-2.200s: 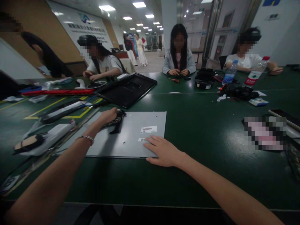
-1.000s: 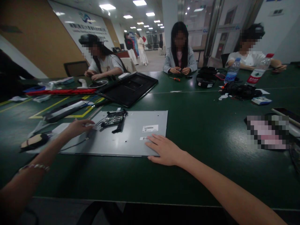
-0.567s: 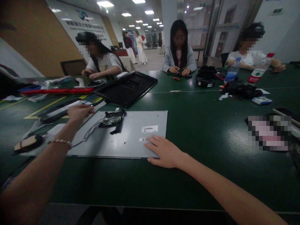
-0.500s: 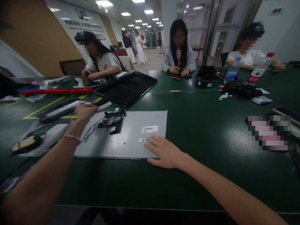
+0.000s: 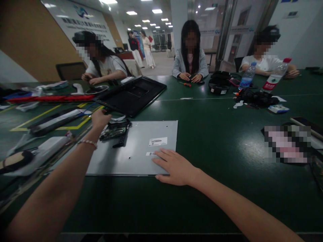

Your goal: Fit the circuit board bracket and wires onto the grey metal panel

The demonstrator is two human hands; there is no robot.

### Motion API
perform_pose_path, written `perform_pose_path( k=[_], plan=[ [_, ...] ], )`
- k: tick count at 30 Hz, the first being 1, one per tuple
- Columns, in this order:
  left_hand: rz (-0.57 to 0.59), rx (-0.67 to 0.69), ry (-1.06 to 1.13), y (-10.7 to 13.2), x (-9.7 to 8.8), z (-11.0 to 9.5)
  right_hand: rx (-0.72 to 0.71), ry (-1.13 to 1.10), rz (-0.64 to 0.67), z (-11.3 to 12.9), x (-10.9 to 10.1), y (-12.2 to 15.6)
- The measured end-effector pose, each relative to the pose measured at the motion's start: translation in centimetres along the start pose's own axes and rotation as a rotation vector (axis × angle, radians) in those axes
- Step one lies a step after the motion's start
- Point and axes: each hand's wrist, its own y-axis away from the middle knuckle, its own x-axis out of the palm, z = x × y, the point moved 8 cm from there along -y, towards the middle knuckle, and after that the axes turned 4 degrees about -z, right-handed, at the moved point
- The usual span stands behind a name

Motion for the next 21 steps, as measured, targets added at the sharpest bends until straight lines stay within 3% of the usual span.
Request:
perform_pose_path(
  k=[3, 8, 15, 21],
  plan=[
    [-0.069, -0.097, -0.017, 1.2, -1.1, 1.2, -0.009, 0.008, 0.002, 0.1, 0.1, 0.0],
    [-0.172, -0.140, 0.007, 4.4, -3.1, 3.2, -0.024, 0.024, 0.003, 0.2, 0.2, 0.2],
    [0.031, -0.345, -0.025, 6.4, -1.8, 8.9, -0.029, 0.037, 0.002, 0.3, -0.1, 0.7],
    [0.141, -0.395, -0.014, 7.1, -0.1, 11.3, -0.012, -0.039, -0.006, 0.3, -0.7, 1.1]
  ],
)
